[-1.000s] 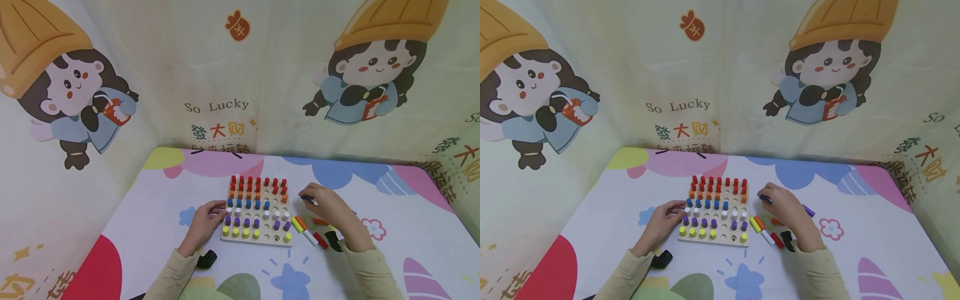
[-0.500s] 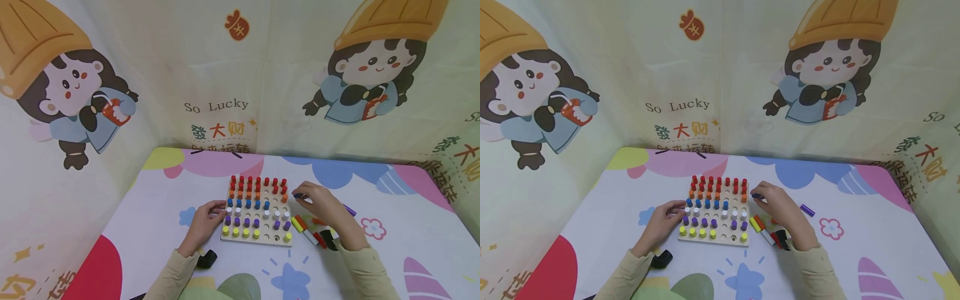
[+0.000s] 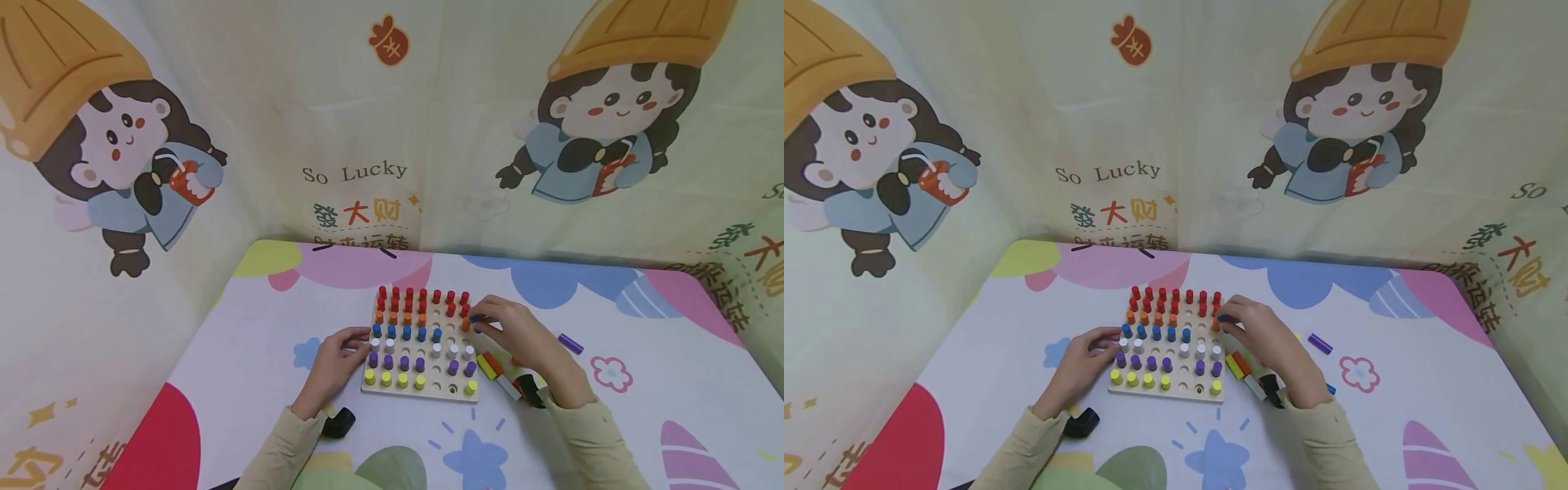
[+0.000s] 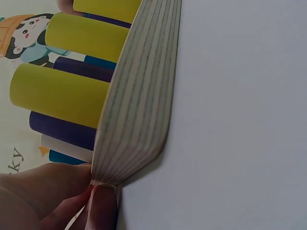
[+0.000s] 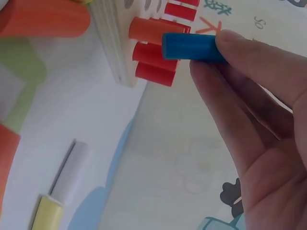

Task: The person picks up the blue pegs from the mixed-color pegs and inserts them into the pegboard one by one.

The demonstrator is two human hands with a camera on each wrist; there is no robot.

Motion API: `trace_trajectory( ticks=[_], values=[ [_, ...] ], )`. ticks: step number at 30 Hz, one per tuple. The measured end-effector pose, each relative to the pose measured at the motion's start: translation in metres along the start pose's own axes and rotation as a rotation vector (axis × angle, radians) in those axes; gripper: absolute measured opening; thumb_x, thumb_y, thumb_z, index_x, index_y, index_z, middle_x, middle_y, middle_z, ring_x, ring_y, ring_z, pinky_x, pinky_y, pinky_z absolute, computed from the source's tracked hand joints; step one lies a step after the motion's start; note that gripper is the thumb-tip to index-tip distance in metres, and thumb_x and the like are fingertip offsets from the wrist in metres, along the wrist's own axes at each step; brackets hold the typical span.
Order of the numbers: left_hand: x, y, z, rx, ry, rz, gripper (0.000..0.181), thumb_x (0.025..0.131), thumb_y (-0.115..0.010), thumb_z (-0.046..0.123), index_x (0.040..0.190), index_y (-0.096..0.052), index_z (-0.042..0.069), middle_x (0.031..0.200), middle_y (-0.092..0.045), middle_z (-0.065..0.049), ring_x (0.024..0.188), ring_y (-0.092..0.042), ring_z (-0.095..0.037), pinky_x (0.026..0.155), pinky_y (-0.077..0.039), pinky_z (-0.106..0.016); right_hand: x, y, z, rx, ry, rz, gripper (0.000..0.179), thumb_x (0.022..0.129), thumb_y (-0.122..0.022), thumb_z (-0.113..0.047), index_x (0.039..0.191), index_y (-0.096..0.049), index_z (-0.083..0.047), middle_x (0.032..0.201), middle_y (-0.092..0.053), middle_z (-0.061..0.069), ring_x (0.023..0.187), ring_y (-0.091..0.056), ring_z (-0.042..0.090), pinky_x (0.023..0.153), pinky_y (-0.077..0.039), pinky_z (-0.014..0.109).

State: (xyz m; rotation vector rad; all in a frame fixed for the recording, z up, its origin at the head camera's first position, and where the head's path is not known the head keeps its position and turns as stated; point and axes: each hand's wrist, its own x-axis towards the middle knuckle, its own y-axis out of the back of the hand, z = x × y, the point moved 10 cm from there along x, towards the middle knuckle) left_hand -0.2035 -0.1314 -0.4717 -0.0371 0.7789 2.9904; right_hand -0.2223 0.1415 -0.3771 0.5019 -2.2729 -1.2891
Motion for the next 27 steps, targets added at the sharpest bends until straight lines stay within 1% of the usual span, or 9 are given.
trace_trajectory(
  ticks=[5, 7, 14, 21, 27],
  values=[
    [-0.001, 0.001, -0.002, 0.005, 0.012, 0.001, 0.031, 0.094, -0.069, 0.017, 0.124, -0.067, 0.01, 0.115, -0.07, -0.003, 0.096, -0.066, -0.015, 0.084, -0.056, -0.031, 0.005, -0.002, -0.007, 0.024, 0.008, -0.021, 0.026, 0.081, -0.078, 0.0, 0.106, -0.072, -0.004, 0.099, -0.069, 0.003, 0.09, -0.071, 0.019, 0.082, -0.059, 0.035],
    [-0.001, 0.003, -0.004, 0.002, 0.026, 0.005, 0.031, 0.093, -0.07, 0.017, 0.124, -0.067, 0.012, 0.114, -0.07, -0.002, 0.096, -0.066, -0.014, 0.084, -0.056, -0.031, 0.007, -0.003, -0.011, 0.037, 0.012, -0.027, 0.025, 0.082, -0.077, -0.001, 0.106, -0.072, -0.004, 0.099, -0.069, 0.002, 0.091, -0.071, 0.019, 0.082, -0.059, 0.035],
    [0.0, 0.003, -0.002, -0.004, 0.02, -0.001, 0.032, 0.093, -0.07, 0.017, 0.124, -0.067, 0.011, 0.116, -0.07, -0.002, 0.097, -0.066, -0.013, 0.085, -0.056, -0.031, 0.01, -0.003, -0.02, 0.057, 0.01, -0.037, 0.024, 0.083, -0.077, -0.002, 0.105, -0.072, -0.004, 0.097, -0.068, 0.001, 0.091, -0.071, 0.019, 0.081, -0.059, 0.034],
    [0.0, 0.001, -0.001, -0.011, 0.031, -0.009, 0.031, 0.093, -0.07, 0.016, 0.124, -0.067, 0.011, 0.117, -0.069, -0.002, 0.097, -0.066, -0.014, 0.084, -0.056, -0.031, 0.013, -0.011, -0.019, 0.075, -0.039, -0.087, 0.026, 0.082, -0.078, -0.003, 0.107, -0.072, -0.004, 0.097, -0.069, 0.003, 0.091, -0.071, 0.02, 0.081, -0.059, 0.034],
    [0.001, 0.0, -0.001, -0.012, 0.032, -0.013, 0.032, 0.094, -0.069, 0.017, 0.125, -0.067, 0.011, 0.116, -0.069, -0.002, 0.097, -0.065, -0.014, 0.084, -0.056, -0.032, 0.015, -0.017, -0.013, 0.118, -0.061, -0.09, 0.023, 0.082, -0.078, -0.005, 0.105, -0.072, -0.005, 0.097, -0.07, 0.002, 0.091, -0.071, 0.019, 0.081, -0.059, 0.033]
  ],
)
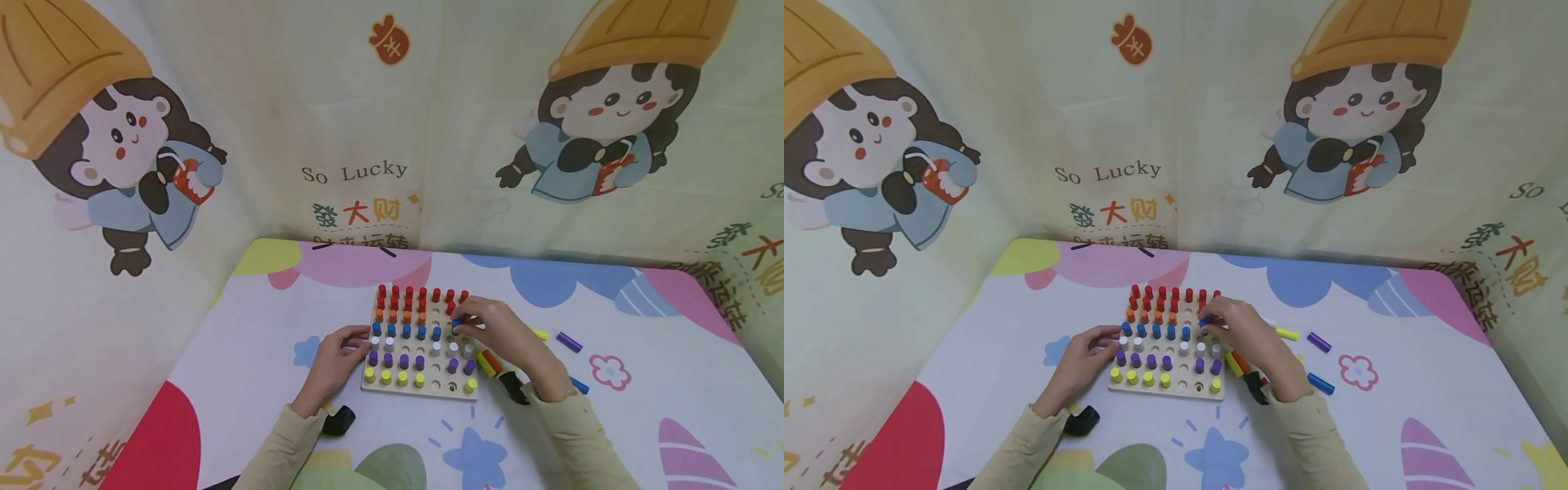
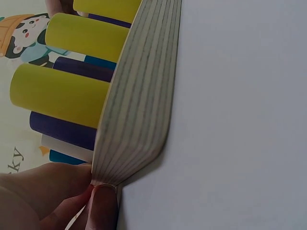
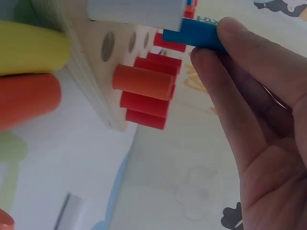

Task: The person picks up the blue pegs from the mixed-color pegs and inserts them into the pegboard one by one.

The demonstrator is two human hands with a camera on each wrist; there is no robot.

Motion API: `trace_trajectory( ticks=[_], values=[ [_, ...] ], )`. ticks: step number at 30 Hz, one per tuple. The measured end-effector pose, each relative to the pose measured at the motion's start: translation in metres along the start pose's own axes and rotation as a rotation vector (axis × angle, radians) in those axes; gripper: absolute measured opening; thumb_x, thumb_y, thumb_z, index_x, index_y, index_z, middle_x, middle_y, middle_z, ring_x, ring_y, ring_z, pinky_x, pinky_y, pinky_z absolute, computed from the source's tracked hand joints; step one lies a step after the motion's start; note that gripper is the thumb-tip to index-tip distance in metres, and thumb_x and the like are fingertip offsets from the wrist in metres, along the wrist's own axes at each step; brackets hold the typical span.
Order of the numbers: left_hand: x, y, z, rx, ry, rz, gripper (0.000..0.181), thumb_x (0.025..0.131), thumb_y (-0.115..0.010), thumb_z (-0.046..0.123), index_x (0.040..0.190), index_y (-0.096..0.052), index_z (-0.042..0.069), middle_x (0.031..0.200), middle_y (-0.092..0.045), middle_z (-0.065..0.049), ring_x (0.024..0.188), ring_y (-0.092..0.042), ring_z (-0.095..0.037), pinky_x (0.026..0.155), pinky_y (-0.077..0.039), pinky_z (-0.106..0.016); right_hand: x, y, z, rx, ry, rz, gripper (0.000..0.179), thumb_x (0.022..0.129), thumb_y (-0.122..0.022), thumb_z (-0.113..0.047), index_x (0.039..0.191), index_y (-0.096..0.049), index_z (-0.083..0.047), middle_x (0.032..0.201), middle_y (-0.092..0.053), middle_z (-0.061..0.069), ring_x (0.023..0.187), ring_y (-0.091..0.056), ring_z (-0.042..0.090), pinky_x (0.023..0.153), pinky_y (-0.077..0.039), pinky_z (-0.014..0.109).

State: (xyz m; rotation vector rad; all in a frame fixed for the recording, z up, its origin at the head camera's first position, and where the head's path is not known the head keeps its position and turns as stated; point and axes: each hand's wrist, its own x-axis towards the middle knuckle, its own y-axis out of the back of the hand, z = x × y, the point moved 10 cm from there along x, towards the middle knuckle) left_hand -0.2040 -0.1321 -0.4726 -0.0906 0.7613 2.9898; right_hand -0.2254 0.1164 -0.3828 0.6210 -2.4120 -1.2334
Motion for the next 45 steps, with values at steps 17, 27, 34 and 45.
trace_trajectory(
  ticks=[17, 27, 34, 45],
  values=[
    [0.0, 0.001, 0.001, 0.011, -0.006, 0.006, 0.031, 0.093, -0.07, 0.017, 0.124, -0.067, 0.012, 0.114, -0.07, -0.002, 0.097, -0.066, -0.014, 0.084, -0.055, -0.029, 0.007, -0.017, 0.007, 0.02, -0.027, -0.065, 0.021, 0.083, -0.078, -0.007, 0.103, -0.072, -0.012, 0.096, -0.069, 0.0, 0.087, -0.068, 0.012, 0.081, -0.059, 0.03],
    [0.0, 0.0, 0.001, 0.017, -0.01, 0.008, 0.031, 0.093, -0.07, 0.018, 0.124, -0.067, 0.012, 0.114, -0.07, -0.001, 0.098, -0.066, -0.013, 0.085, -0.055, -0.031, 0.007, -0.021, 0.01, 0.022, -0.044, -0.103, 0.019, 0.085, -0.077, -0.009, 0.103, -0.071, -0.013, 0.095, -0.067, -0.004, 0.086, -0.066, 0.01, 0.08, -0.059, 0.028],
    [0.0, 0.0, 0.0, 0.011, -0.004, 0.007, 0.032, 0.093, -0.07, 0.018, 0.124, -0.067, 0.013, 0.113, -0.07, -0.001, 0.098, -0.065, -0.014, 0.085, -0.055, -0.031, 0.006, -0.02, 0.011, 0.028, -0.062, -0.106, 0.019, 0.085, -0.077, -0.008, 0.102, -0.071, -0.014, 0.095, -0.067, -0.004, 0.088, -0.066, 0.011, 0.082, -0.059, 0.029],
    [0.001, -0.001, -0.001, 0.019, -0.003, 0.005, 0.033, 0.093, -0.07, 0.019, 0.125, -0.067, 0.013, 0.115, -0.069, -0.001, 0.098, -0.066, -0.014, 0.087, -0.056, -0.034, 0.005, -0.02, 0.01, 0.016, -0.057, -0.104, 0.018, 0.084, -0.078, -0.007, 0.101, -0.072, -0.012, 0.095, -0.069, -0.003, 0.086, -0.067, 0.011, 0.079, -0.059, 0.028]
  ],
)
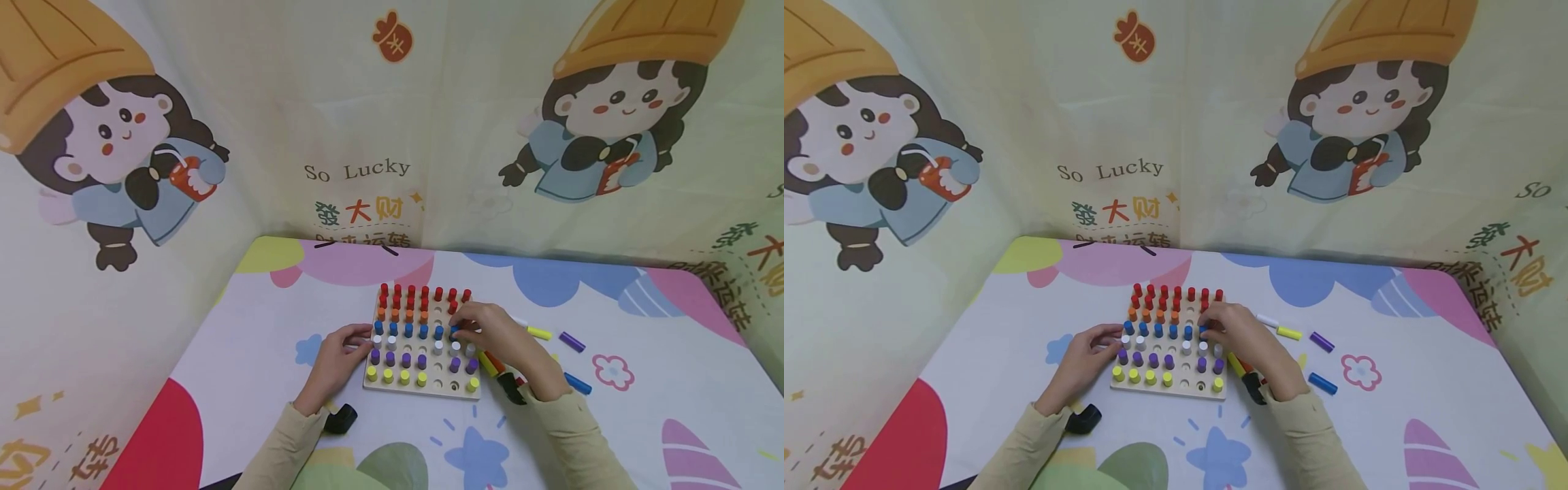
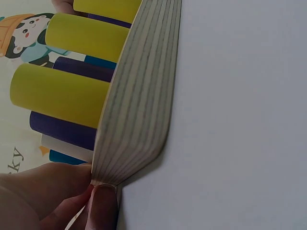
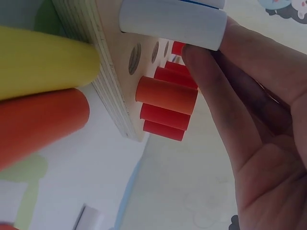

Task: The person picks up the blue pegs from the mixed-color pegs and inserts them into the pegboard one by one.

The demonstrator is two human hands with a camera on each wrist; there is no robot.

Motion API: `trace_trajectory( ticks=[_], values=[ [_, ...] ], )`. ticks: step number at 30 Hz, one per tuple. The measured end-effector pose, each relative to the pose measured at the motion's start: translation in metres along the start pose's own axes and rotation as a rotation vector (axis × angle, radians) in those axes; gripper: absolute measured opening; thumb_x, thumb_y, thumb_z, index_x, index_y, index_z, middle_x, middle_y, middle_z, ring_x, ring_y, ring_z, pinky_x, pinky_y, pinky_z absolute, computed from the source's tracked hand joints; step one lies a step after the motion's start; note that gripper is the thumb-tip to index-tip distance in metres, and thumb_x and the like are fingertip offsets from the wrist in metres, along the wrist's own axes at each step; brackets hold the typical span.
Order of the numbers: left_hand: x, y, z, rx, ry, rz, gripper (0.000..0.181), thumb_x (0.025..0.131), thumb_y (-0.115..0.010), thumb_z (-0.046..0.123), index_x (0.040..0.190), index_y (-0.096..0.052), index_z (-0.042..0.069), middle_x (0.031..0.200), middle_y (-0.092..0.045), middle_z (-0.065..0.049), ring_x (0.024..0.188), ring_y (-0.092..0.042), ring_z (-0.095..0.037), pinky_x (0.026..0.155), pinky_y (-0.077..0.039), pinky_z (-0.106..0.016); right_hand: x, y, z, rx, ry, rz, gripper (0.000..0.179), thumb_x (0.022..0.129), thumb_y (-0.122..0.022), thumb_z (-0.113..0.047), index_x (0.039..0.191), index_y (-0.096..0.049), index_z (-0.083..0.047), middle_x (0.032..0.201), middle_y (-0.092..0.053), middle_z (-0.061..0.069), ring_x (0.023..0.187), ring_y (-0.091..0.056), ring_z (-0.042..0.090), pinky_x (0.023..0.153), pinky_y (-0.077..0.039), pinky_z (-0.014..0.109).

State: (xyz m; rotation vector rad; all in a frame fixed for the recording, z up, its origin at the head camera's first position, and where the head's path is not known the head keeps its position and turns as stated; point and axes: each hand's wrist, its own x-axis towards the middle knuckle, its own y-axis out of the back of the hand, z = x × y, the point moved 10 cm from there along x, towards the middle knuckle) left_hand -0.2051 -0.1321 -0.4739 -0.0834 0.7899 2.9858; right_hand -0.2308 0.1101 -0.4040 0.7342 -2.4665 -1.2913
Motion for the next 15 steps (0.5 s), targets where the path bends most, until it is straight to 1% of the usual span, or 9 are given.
trace_trajectory(
  ticks=[9, 15],
  values=[
    [-0.0004, 0.0008, 0.0012, -0.012, 0.004, -0.004, 0.032, 0.094, -0.07, 0.018, 0.125, -0.066, 0.012, 0.116, -0.069, -0.002, 0.099, -0.065, -0.015, 0.087, -0.056, -0.035, -0.0002, -0.0005, 0.0006, 0.003, -0.005, 0.007, 0.019, 0.084, -0.078, -0.008, 0.101, -0.072, -0.013, 0.096, -0.069, -0.002, 0.086, -0.066, 0.01, 0.08, -0.059, 0.028],
    [-0.0005, 0.0006, 0.0016, -0.011, 0.004, -0.004, 0.032, 0.093, -0.07, 0.019, 0.125, -0.067, 0.012, 0.116, -0.069, -0.002, 0.098, -0.066, -0.014, 0.087, -0.056, -0.034, -0.0006, -0.004, 0.0013, -0.002, -0.005, -0.002, 0.018, 0.085, -0.077, -0.008, 0.101, -0.071, -0.013, 0.095, -0.068, -0.004, 0.085, -0.065, 0.008, 0.081, -0.059, 0.029]
  ],
)
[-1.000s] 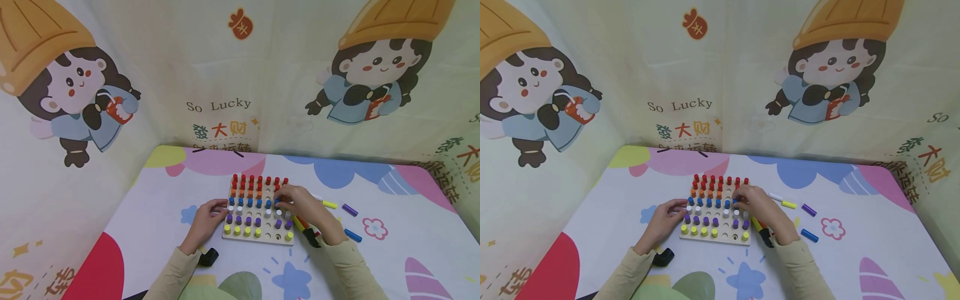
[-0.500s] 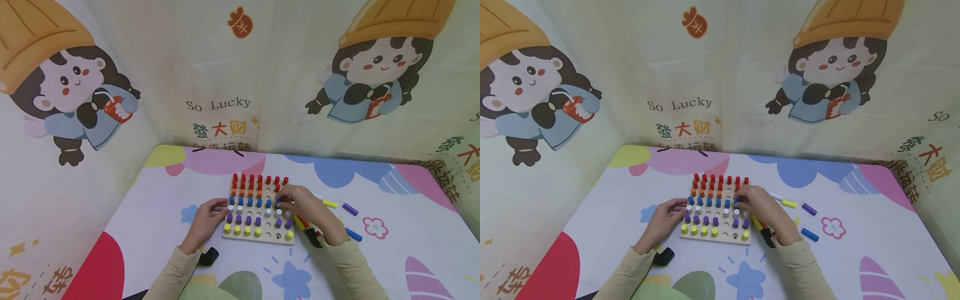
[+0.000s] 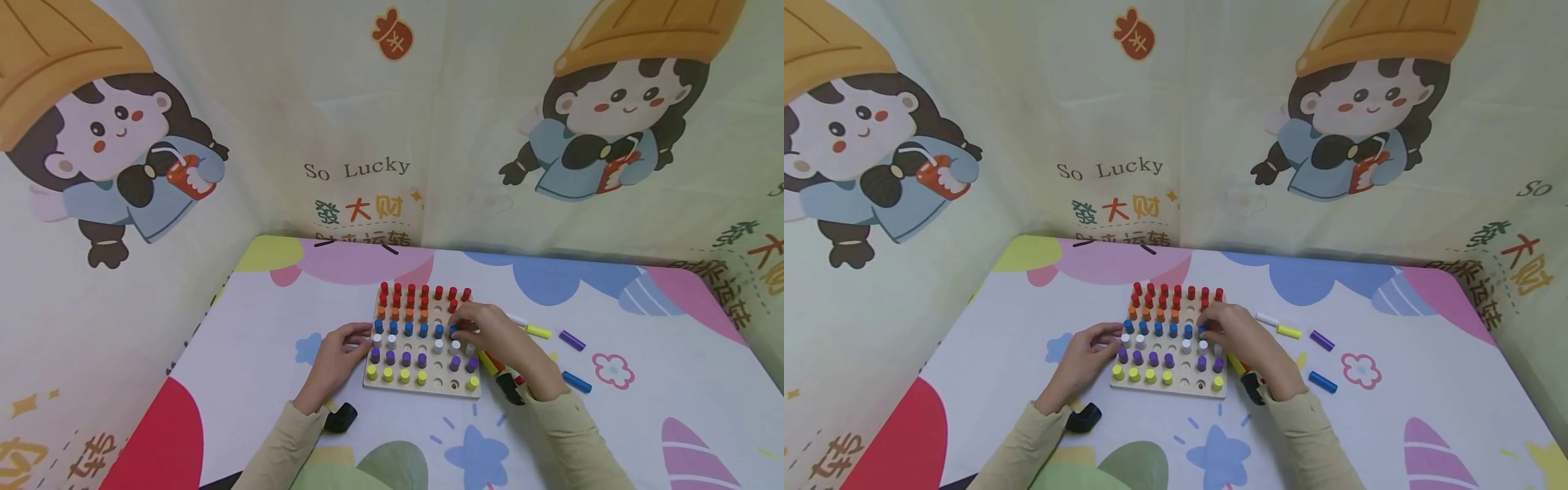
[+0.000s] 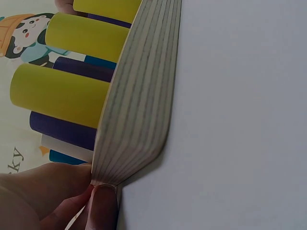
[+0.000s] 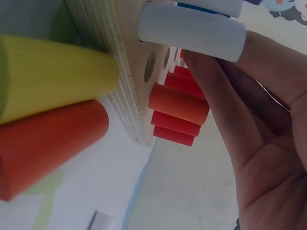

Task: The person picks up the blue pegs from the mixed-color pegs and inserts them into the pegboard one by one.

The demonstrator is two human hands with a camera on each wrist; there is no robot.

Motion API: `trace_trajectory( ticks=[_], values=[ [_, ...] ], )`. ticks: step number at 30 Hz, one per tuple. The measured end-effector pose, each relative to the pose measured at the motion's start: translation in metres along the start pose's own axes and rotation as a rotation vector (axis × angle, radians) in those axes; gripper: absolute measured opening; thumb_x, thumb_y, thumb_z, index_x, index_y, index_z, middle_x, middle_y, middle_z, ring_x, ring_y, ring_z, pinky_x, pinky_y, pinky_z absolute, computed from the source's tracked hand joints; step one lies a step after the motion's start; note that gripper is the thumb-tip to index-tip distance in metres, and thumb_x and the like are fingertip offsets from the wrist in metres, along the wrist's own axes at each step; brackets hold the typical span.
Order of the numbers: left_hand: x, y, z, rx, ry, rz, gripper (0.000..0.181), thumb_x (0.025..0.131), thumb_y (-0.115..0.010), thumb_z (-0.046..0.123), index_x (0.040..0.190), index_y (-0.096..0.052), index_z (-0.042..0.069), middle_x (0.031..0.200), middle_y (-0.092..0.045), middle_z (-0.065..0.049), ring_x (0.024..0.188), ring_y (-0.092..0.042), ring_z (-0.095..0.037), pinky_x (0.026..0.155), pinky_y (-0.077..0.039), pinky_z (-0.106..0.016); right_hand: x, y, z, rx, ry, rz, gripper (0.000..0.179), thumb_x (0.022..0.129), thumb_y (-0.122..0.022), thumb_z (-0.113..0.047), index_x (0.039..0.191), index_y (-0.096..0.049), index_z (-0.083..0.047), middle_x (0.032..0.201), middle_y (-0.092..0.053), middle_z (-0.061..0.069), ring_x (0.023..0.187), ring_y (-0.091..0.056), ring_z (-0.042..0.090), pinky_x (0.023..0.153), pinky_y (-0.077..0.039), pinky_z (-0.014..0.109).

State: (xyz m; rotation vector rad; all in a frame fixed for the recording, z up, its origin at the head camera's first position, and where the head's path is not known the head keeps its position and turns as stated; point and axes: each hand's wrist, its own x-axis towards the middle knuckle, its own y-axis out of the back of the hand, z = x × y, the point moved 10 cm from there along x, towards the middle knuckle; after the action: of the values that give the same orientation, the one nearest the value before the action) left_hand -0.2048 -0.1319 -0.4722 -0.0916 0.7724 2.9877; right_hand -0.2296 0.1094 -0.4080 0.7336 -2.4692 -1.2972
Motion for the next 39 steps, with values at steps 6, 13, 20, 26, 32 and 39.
trace_trajectory(
  ticks=[6, 13, 20, 26, 32, 39],
  values=[
    [0.001, 0.001, 0.003, 0.001, -0.029, 0.003, 0.032, 0.093, -0.07, 0.017, 0.124, -0.067, 0.009, 0.116, -0.07, -0.004, 0.097, -0.067, -0.016, 0.086, -0.057, -0.034, 0.0, 0.002, -0.002, -0.016, -0.001, 0.003, 0.019, 0.084, -0.078, -0.008, 0.102, -0.072, -0.012, 0.095, -0.069, -0.003, 0.086, -0.066, 0.009, 0.08, -0.059, 0.029],
    [0.002, 0.002, 0.002, 0.001, -0.021, 0.004, 0.032, 0.094, -0.069, 0.018, 0.124, -0.066, 0.009, 0.116, -0.069, -0.004, 0.097, -0.066, -0.015, 0.087, -0.056, -0.034, 0.0, 0.006, -0.005, -0.016, -0.004, 0.0, 0.02, 0.085, -0.078, -0.01, 0.104, -0.073, -0.011, 0.099, -0.071, 0.002, 0.09, -0.068, 0.013, 0.081, -0.059, 0.032],
    [0.001, 0.003, 0.002, 0.001, -0.027, 0.007, 0.033, 0.093, -0.07, 0.019, 0.124, -0.066, 0.009, 0.114, -0.069, -0.003, 0.097, -0.066, -0.015, 0.086, -0.057, -0.032, -0.006, 0.013, -0.005, -0.002, -0.009, 0.018, 0.021, 0.084, -0.078, -0.009, 0.104, -0.073, -0.008, 0.097, -0.07, 0.0, 0.092, -0.07, 0.017, 0.081, -0.059, 0.034],
    [0.001, 0.002, 0.002, -0.001, -0.023, 0.004, 0.033, 0.094, -0.07, 0.019, 0.125, -0.066, 0.01, 0.115, -0.069, -0.003, 0.097, -0.066, -0.015, 0.086, -0.056, -0.033, -0.015, 0.02, -0.005, -0.034, 0.017, 0.053, 0.017, 0.083, -0.08, -0.012, 0.099, -0.074, -0.011, 0.091, -0.067, -0.006, 0.09, -0.07, 0.015, 0.08, -0.059, 0.034],
    [0.0, 0.001, 0.001, -0.006, -0.019, -0.001, 0.033, 0.094, -0.069, 0.019, 0.125, -0.066, 0.011, 0.115, -0.069, -0.003, 0.098, -0.066, -0.014, 0.085, -0.056, -0.031, -0.027, 0.026, 0.002, -0.101, 0.013, 0.082, 0.02, 0.082, -0.081, -0.013, 0.101, -0.074, -0.012, 0.093, -0.068, -0.006, 0.088, -0.069, 0.012, 0.08, -0.059, 0.035],
    [0.0, 0.001, 0.001, -0.008, -0.036, 0.001, 0.032, 0.094, -0.069, 0.02, 0.124, -0.067, 0.01, 0.116, -0.069, -0.004, 0.098, -0.066, -0.015, 0.085, -0.057, -0.031, -0.041, 0.033, 0.008, -0.142, 0.05, 0.105, 0.021, 0.082, -0.081, -0.01, 0.102, -0.074, -0.01, 0.095, -0.069, -0.003, 0.086, -0.069, 0.014, 0.078, -0.06, 0.035]
  ],
)
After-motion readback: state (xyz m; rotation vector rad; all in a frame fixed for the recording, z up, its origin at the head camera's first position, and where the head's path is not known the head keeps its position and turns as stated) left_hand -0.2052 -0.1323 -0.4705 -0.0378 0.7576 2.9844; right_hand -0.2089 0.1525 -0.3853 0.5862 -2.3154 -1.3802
